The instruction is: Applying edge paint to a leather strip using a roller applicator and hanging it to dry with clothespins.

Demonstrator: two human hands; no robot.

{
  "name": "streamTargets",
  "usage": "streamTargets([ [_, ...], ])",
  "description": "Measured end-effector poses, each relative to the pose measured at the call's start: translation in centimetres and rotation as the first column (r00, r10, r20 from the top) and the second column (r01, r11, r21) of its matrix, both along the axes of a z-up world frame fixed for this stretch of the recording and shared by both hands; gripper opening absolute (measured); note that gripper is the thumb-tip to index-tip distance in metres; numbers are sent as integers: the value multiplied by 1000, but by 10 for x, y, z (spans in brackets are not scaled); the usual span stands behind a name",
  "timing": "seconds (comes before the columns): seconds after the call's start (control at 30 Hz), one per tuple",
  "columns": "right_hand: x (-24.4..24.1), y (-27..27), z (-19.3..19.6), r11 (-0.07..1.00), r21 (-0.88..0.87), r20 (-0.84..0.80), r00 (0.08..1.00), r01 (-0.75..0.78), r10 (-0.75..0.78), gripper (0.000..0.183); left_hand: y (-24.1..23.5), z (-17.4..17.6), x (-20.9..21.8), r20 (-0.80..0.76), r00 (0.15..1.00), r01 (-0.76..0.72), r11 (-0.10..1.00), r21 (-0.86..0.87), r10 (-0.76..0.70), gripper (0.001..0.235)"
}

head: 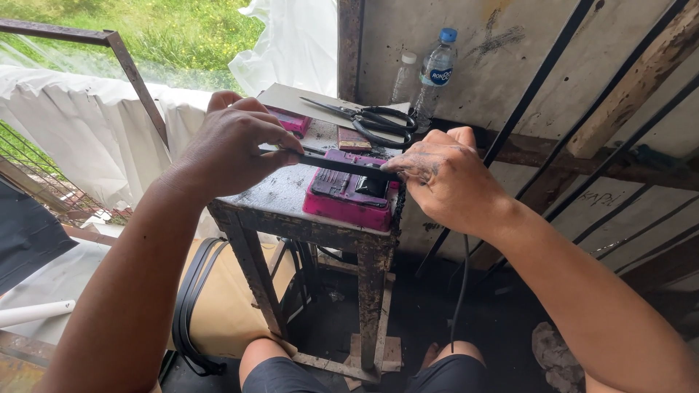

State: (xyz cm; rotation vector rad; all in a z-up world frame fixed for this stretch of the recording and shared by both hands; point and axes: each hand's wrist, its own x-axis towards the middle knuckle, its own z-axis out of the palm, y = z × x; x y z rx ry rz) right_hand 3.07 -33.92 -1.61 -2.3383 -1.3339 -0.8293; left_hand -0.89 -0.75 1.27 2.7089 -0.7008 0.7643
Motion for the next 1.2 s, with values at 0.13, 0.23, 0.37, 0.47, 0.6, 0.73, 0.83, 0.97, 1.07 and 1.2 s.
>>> streamTargets([
  [0.13,-3,-11,-3,999,18,0,1000,30,-30,20,-10,-1,1,28,999,34,999,40,-35,6],
  [0.23,-9,-21,-1,998,27,5,999,54,-54,18,-22,0,1,56,996,70,996,47,-73,6],
  [0.37,-12,-38,-2,997,26,13,997,71,-71,18,-39,3,1,64,991,111,992,66,-115,6],
  [0.47,-14,-51,-4,994,34,7,995,103,-103,19,-53,7,-2,48,989,133,989,70,-136,8],
  [0.6,-18,-67,-7,990,58,-26,992,128,-126,25,-68,5,2,58,979,193,979,67,-197,8],
  [0.73,-24,-81,-5,986,44,-65,985,163,-160,27,-81,5,6,65,967,240,967,86,-246,8],
  [0.83,-25,-87,-6,981,33,-99,977,193,-189,28,-90,6,6,61,961,263,960,91,-269,6],
  [0.97,-20,-94,-12,975,24,-153,965,221,-215,30,-101,11,3,38,962,267,959,92,-271,7],
  [1.07,-20,-98,-12,977,50,-205,960,207,-193,27,-101,14,3,1,955,294,954,60,-295,10],
  [1.2,-10,-108,-14,984,63,-281,949,167,-143,26,-107,27,-9,-25,942,336,942,6,-336,14],
])
